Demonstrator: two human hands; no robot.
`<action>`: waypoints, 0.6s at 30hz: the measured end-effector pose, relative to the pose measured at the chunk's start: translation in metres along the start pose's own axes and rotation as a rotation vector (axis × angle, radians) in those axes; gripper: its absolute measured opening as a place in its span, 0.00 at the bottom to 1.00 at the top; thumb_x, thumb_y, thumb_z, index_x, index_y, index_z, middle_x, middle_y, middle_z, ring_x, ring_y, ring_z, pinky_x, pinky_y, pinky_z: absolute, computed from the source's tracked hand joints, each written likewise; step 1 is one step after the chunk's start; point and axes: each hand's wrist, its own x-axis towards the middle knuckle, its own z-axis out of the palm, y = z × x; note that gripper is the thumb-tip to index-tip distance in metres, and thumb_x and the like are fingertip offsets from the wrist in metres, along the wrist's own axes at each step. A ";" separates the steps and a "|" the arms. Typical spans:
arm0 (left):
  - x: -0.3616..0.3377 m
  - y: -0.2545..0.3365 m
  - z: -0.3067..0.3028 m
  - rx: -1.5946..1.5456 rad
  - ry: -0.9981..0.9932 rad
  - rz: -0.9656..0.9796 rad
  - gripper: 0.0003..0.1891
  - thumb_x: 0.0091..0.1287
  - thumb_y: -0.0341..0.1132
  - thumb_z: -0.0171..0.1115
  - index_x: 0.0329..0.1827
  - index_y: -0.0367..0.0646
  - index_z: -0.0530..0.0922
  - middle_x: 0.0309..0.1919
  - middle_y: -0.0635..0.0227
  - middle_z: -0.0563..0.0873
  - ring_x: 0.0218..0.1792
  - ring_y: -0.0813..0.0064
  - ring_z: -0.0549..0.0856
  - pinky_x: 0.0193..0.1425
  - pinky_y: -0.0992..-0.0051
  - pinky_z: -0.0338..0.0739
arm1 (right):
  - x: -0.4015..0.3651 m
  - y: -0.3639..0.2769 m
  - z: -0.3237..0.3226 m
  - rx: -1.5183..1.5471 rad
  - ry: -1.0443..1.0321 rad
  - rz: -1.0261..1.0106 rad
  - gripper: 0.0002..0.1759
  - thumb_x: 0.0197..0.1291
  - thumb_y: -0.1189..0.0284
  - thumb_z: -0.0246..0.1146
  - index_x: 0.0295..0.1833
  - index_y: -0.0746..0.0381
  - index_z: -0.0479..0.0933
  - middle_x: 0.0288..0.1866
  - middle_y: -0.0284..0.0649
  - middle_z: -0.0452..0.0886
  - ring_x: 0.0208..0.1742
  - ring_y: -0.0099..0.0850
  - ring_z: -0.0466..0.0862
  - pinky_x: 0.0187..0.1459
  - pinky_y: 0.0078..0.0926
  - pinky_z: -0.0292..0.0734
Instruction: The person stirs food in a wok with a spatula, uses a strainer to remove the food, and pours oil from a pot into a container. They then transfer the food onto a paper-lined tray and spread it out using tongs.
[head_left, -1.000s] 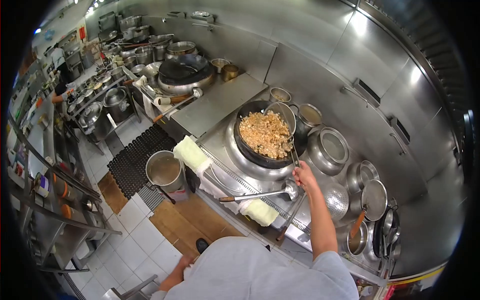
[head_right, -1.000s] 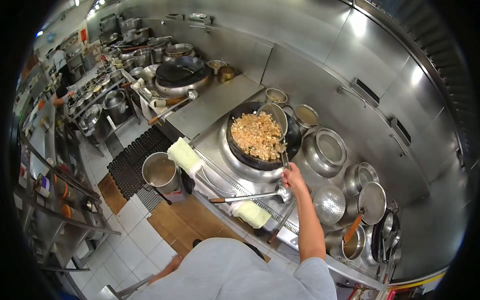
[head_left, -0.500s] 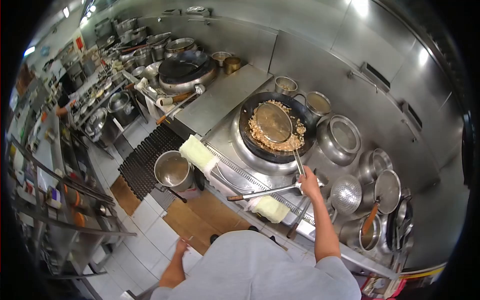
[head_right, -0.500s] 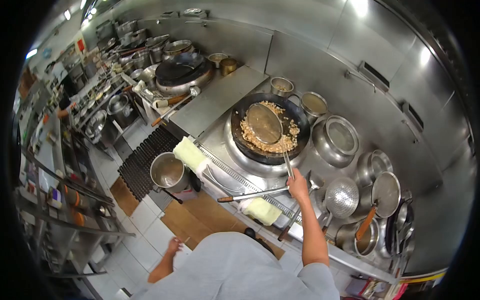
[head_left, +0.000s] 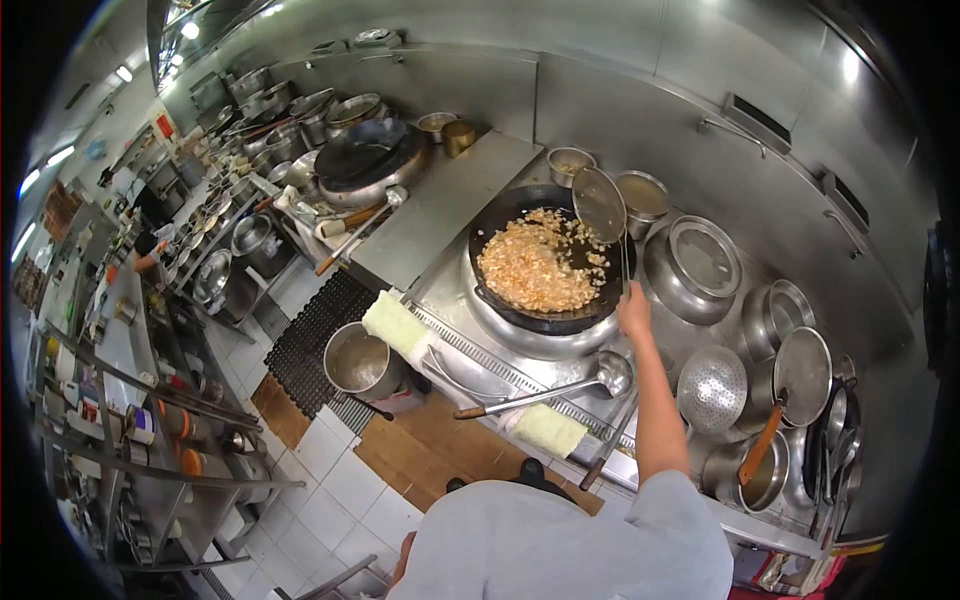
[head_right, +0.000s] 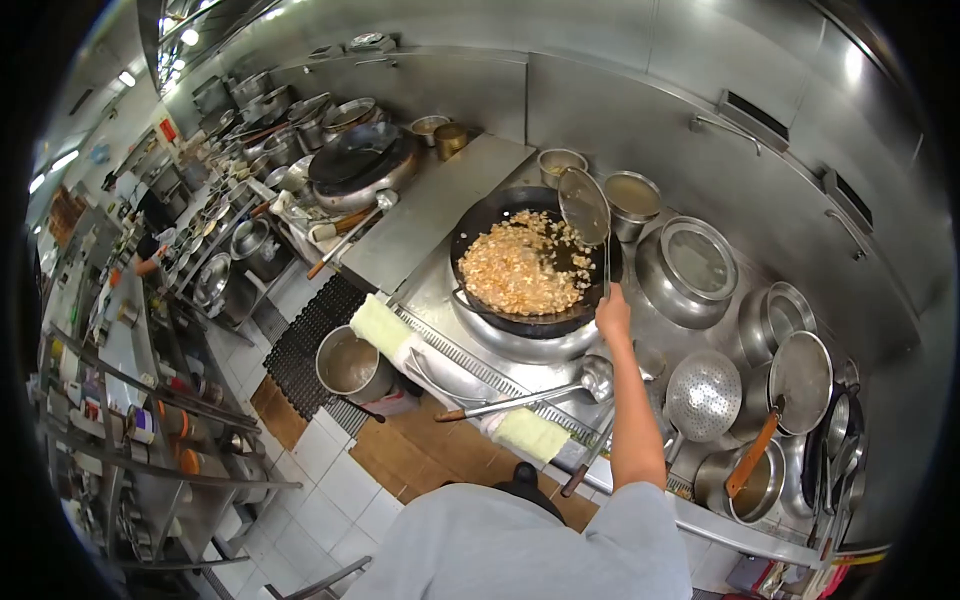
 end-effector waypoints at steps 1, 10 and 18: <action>-0.003 0.003 0.000 -0.002 0.008 -0.011 0.15 0.62 0.38 0.60 0.49 0.40 0.75 0.37 0.62 0.85 0.31 0.72 0.83 0.34 0.72 0.79 | 0.002 -0.009 0.002 0.188 -0.164 0.205 0.19 0.61 0.75 0.50 0.59 0.61 0.67 0.26 0.48 0.79 0.21 0.38 0.81 0.22 0.39 0.74; -0.016 0.013 -0.002 0.005 0.052 -0.005 0.16 0.63 0.38 0.60 0.49 0.38 0.75 0.38 0.62 0.85 0.32 0.72 0.83 0.35 0.72 0.79 | -0.024 -0.038 0.039 -0.056 -0.179 -0.240 0.19 0.61 0.71 0.54 0.57 0.64 0.68 0.38 0.61 0.78 0.45 0.59 0.76 0.46 0.52 0.70; 0.003 0.036 -0.021 0.043 -0.033 0.022 0.16 0.63 0.38 0.60 0.49 0.37 0.75 0.39 0.61 0.85 0.33 0.72 0.83 0.37 0.73 0.79 | -0.080 -0.024 -0.018 -0.225 -0.162 -0.513 0.22 0.57 0.74 0.58 0.60 0.55 0.71 0.39 0.49 0.77 0.38 0.52 0.79 0.39 0.47 0.74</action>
